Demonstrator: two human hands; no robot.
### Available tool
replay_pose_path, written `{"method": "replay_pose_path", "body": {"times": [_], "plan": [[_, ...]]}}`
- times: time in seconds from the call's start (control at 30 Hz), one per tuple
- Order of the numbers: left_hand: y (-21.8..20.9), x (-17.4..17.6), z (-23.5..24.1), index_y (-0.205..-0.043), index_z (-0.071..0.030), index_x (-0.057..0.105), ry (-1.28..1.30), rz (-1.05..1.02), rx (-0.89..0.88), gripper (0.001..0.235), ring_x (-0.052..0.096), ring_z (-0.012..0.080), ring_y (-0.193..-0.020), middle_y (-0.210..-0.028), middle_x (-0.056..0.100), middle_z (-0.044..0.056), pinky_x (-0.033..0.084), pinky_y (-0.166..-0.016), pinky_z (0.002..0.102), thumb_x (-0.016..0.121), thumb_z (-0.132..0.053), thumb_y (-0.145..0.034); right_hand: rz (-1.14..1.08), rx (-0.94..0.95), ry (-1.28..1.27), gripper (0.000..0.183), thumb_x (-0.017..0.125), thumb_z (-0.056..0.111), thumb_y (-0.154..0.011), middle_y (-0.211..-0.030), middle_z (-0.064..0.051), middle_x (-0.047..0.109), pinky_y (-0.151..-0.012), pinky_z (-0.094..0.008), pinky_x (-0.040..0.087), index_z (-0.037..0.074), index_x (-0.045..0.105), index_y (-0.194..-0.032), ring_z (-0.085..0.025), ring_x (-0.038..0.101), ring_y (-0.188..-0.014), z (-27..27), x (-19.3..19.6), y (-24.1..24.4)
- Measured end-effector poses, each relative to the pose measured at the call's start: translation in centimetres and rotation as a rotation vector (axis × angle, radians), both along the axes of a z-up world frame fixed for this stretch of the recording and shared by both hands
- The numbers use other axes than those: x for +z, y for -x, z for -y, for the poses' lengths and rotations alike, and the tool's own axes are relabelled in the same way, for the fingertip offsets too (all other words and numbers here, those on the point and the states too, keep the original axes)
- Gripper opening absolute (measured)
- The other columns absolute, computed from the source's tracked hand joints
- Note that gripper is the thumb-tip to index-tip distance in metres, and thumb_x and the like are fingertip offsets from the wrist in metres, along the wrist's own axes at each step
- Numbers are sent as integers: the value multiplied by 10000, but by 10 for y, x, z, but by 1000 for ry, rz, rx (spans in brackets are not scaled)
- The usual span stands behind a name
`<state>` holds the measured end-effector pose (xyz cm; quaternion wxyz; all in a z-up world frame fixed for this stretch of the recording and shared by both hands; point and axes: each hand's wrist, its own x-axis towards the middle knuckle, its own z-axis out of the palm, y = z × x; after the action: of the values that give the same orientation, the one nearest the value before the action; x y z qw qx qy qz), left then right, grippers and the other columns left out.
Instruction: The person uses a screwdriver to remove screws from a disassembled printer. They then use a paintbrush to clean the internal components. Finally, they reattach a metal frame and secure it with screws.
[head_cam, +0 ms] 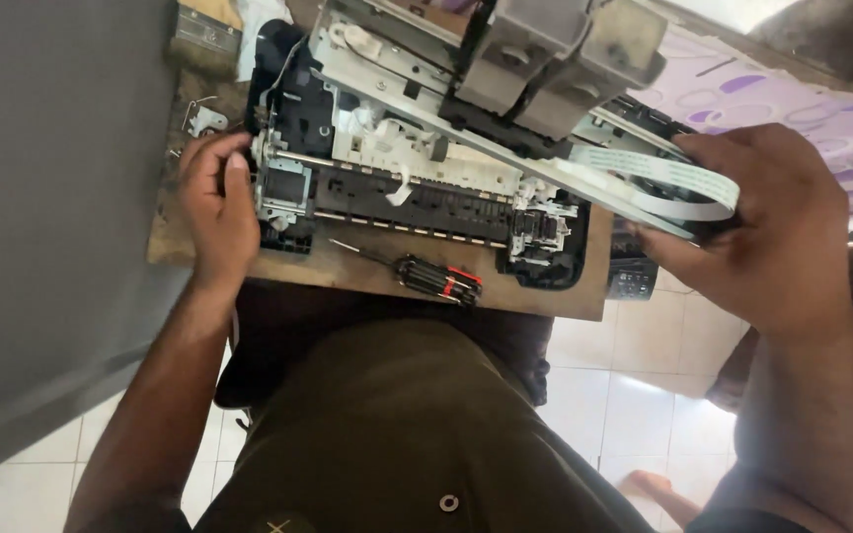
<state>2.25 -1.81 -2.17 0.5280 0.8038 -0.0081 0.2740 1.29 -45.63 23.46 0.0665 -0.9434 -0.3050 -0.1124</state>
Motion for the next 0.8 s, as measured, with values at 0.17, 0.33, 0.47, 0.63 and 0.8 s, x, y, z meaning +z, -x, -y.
{"method": "replay_pose_path", "body": {"times": [0.17,0.33,0.47,0.63,0.8], "plan": [[7,15,8,-1179,36,698,-27,6,40,239,590,315,-1114,-1132,634,167,463,-975,431,508,-54,-1064,205,19,77,625,991,318,-903,-1230,-233,760,-866,-447,543,-46,785,-1367,-372,688,-1097,-14,-8,-1],[35,45,42,-1061,32,662,-173,259,77,141,530,329,-1051,-1075,566,170,446,-904,463,574,-27,-968,355,121,35,606,937,399,-974,-1180,-223,692,-822,-474,495,-21,734,-1361,-369,629,-1037,-34,-17,-7],[43,98,96,-1083,21,705,153,57,-346,200,631,268,-922,-983,676,173,533,-825,391,565,-79,-980,408,134,-7,726,1045,202,-790,-1087,-183,662,-684,-408,422,27,703,-1407,-309,569,-922,-57,-34,-5],[47,148,125,-1159,-43,576,335,-74,-605,310,610,166,-912,-1079,593,62,523,-837,314,468,-316,-1058,329,-28,-190,619,1016,232,-892,-1110,-153,636,-771,-414,465,91,672,-1387,-318,599,-957,-104,-51,8],[30,159,117,-1173,-56,561,315,-55,-505,240,563,154,-872,-1034,556,61,507,-742,301,514,-264,-1064,307,-114,-274,535,920,229,-899,-1082,-145,632,-868,-440,505,38,656,-1323,-333,610,-983,-139,-56,9]]}}
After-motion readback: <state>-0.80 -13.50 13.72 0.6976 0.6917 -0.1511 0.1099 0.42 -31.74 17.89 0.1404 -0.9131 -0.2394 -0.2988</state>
